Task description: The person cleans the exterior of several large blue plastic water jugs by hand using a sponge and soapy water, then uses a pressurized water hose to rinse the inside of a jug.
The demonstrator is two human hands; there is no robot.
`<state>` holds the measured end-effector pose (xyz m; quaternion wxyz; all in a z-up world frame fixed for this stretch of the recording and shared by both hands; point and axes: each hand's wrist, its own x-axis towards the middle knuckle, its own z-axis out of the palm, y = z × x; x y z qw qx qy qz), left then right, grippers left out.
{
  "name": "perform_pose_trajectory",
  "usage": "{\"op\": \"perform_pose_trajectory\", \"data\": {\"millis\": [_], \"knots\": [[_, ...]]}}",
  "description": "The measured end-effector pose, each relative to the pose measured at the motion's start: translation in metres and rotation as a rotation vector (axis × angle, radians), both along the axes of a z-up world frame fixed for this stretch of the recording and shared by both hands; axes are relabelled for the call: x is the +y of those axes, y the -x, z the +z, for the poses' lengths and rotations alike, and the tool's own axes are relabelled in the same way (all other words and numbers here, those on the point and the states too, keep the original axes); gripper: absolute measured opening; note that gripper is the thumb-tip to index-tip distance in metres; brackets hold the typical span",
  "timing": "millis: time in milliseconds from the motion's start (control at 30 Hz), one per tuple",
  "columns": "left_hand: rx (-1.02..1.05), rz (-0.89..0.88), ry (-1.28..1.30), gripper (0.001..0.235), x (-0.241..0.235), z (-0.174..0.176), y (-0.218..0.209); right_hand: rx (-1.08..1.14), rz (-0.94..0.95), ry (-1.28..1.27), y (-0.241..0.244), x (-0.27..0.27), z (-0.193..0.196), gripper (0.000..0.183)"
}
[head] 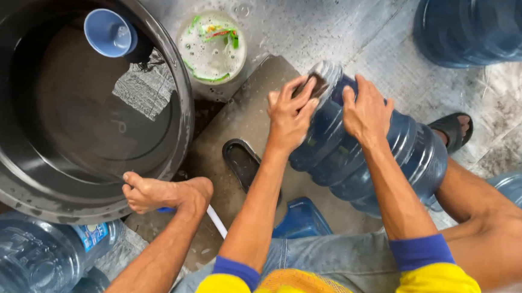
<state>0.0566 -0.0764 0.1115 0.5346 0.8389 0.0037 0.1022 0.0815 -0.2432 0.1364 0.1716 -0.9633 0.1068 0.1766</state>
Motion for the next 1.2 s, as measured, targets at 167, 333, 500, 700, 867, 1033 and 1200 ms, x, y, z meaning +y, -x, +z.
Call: {"op": "perform_pose_trajectory", "data": {"millis": [167, 333, 500, 700, 867, 1033, 1200], "knots": [[-0.042, 0.101, 0.038, 0.043, 0.029, -0.002, 0.088, 0.038, -0.011, -0.029, -0.016, -0.002, 0.008, 0.058], [-0.078, 0.124, 0.046, 0.040, 0.013, 0.019, 0.057, 0.070, 0.005, -0.071, -0.007, 0.007, 0.022, 0.060], [-0.288, 0.001, -0.116, 0.044, 0.009, 0.043, 0.035, 0.012, 0.010, -0.081, -0.011, -0.008, 0.004, 0.057], [-0.235, 0.141, -0.121, 0.044, 0.013, 0.018, 0.087, 0.054, 0.002, -0.068, -0.008, 0.007, 0.029, 0.057], [-0.348, 0.019, -0.144, 0.050, -0.009, 0.027, 0.044, 0.014, 0.004, -0.092, -0.011, -0.002, 0.017, 0.055], [-0.224, 0.189, -0.134, 0.046, 0.024, -0.045, 0.130, 0.110, -0.044, -0.072, -0.025, -0.013, 0.002, 0.057], [-0.265, -0.019, -0.220, 0.044, -0.007, 0.022, 0.051, 0.165, -0.076, -0.151, -0.028, 0.006, 0.053, 0.062]]}}
